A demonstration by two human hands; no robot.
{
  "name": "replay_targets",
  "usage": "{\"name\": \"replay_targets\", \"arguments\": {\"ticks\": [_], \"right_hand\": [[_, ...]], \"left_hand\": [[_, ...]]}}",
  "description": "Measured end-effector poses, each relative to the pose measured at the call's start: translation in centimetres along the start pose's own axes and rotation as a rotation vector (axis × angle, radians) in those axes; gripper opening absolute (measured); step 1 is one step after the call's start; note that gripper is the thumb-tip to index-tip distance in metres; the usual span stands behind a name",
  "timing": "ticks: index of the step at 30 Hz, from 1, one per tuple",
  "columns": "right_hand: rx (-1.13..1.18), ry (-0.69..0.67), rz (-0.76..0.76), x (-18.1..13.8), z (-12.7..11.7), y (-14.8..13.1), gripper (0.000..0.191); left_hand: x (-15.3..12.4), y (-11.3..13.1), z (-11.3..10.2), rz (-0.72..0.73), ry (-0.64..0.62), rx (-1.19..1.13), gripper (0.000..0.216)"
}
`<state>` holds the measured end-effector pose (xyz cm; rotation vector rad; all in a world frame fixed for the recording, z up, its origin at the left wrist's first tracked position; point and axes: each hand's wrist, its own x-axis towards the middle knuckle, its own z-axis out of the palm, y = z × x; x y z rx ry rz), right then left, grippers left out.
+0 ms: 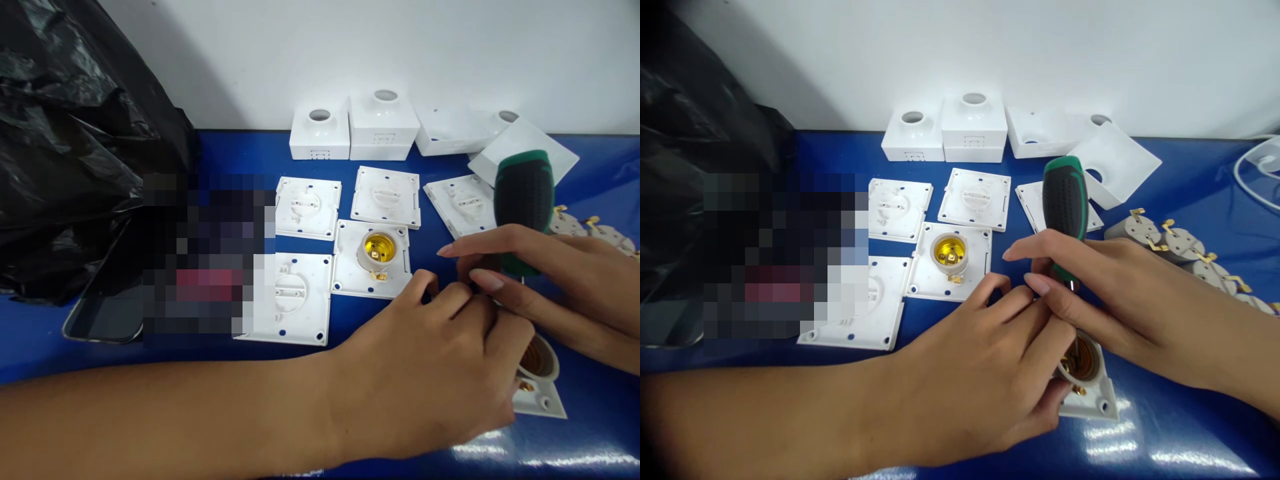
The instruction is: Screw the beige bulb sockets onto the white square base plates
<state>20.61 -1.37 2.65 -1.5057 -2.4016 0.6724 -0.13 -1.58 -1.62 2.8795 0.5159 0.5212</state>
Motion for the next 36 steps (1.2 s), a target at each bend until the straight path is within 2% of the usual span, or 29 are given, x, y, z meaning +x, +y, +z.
{"name": "replay_targets", "arguments": {"ticks": [4, 8, 13, 24, 30, 36], "right_hand": [[-0.025, 0.008, 0.001, 0.1, -0.1, 0.4, 0.030], [-0.060, -0.006, -0.091, 0.2, -0.3, 0.9, 0.030], [-0.101, 0.018, -0.012, 0.0, 0.0, 0.5, 0.030], [-0.187, 0.037, -0.015, 0.0, 0.1, 0.5, 0.027], [-0.243, 0.092, -0.125, 0.1, 0.3, 1.3, 0.032], [-0.232, 0.115, -0.036, -0.1, 0.5, 0.1, 0.032]], "left_hand": [[0.0, 0.0, 0.0, 0.000, 0.000, 0.000, 0.040], [0.0, 0.1, 0.0, -0.007, 0.000, -0.006, 0.038], [0.1, -0.1, 0.1, -0.006, -0.026, -0.024, 0.036], [-0.1, 0.1, 0.0, -0.018, -0.050, -0.058, 0.040], [-0.1, 0.1, 0.3, -0.005, 0.004, -0.038, 0.038], [-0.2, 0.1, 0.6, -0.011, 0.016, 0.000, 0.038]]}}
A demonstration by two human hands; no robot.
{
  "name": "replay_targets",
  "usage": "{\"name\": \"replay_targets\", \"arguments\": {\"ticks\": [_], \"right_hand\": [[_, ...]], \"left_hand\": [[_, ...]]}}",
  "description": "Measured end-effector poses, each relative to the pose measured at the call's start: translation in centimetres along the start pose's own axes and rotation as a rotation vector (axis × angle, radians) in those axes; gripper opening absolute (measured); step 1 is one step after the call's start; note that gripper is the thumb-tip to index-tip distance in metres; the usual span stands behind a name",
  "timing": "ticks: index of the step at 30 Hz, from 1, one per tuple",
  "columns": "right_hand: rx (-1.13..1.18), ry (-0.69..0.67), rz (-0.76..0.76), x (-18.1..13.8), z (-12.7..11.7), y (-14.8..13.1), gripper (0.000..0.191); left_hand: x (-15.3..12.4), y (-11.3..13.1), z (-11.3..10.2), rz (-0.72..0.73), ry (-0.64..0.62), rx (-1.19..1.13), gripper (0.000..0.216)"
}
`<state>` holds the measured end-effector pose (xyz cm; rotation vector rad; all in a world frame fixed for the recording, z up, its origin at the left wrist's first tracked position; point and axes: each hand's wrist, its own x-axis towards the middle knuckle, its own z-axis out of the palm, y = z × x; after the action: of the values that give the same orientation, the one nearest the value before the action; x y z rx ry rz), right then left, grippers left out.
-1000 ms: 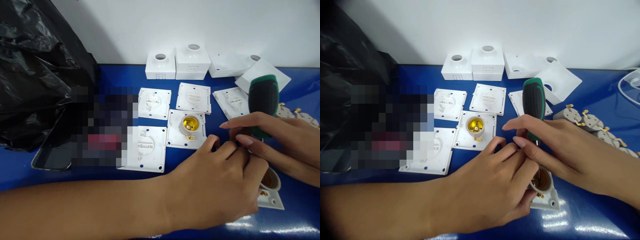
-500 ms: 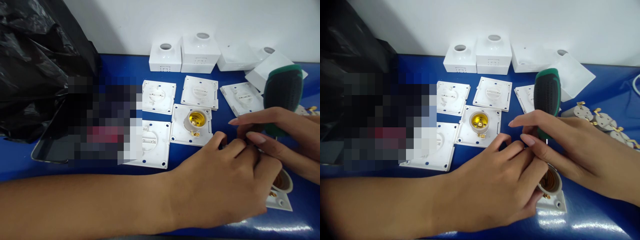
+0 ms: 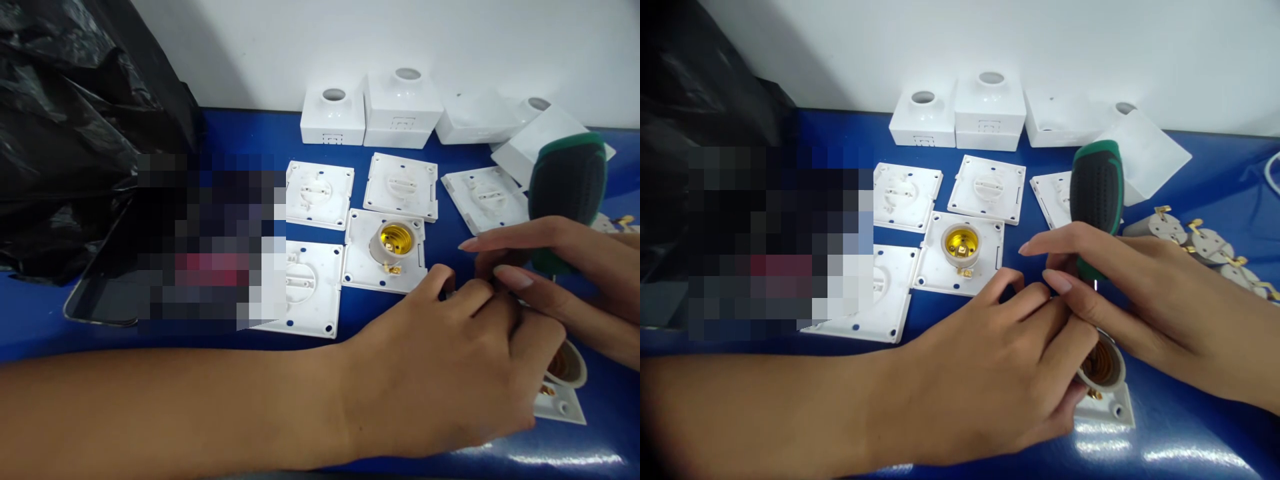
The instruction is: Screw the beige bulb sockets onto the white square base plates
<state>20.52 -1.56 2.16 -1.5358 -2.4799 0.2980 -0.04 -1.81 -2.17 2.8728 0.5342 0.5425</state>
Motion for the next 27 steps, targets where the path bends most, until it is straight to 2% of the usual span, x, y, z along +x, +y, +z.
{"name": "replay_targets", "arguments": {"ticks": [27], "right_hand": [[0.008, -0.017, 0.007, 0.01, 0.01, 0.01, 0.030]], "left_hand": [[0.15, 0.03, -0.30, 0.010, -0.030, -0.036, 0.042]]}}
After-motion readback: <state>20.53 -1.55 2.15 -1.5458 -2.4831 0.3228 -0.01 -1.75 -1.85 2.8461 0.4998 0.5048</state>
